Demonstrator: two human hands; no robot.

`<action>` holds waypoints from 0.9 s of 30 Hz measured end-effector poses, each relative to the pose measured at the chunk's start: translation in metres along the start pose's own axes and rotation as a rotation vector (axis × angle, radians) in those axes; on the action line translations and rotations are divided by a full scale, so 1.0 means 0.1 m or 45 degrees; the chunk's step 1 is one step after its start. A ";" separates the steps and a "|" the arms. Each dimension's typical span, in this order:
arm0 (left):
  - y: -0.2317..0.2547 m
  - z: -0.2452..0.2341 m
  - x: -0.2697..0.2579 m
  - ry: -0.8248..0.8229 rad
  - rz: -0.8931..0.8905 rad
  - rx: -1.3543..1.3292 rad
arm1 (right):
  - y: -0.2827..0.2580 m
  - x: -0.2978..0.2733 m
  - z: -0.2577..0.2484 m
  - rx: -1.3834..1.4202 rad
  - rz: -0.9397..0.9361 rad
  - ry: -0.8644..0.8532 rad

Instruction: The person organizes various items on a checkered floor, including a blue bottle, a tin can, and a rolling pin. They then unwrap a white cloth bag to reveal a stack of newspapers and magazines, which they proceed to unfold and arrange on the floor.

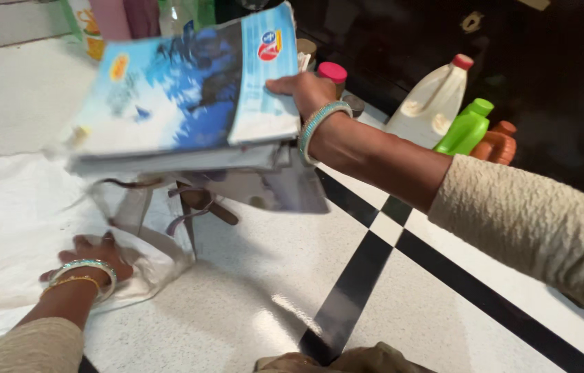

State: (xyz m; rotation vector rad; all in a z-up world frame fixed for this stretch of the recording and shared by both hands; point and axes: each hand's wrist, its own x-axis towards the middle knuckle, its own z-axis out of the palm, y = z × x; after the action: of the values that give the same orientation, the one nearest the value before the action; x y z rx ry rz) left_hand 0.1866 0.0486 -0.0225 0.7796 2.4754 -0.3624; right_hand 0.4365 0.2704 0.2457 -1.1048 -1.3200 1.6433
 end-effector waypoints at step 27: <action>-1.55 0.93 0.89 0.296 0.253 0.237 | 2.30 -0.58 0.79 0.023 0.595 -0.118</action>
State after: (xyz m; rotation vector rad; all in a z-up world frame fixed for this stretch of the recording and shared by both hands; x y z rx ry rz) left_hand 0.0685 -0.0708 -0.1339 1.1947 2.5712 -0.4557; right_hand 0.3758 0.1461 0.0382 -1.4172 -1.1554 2.0575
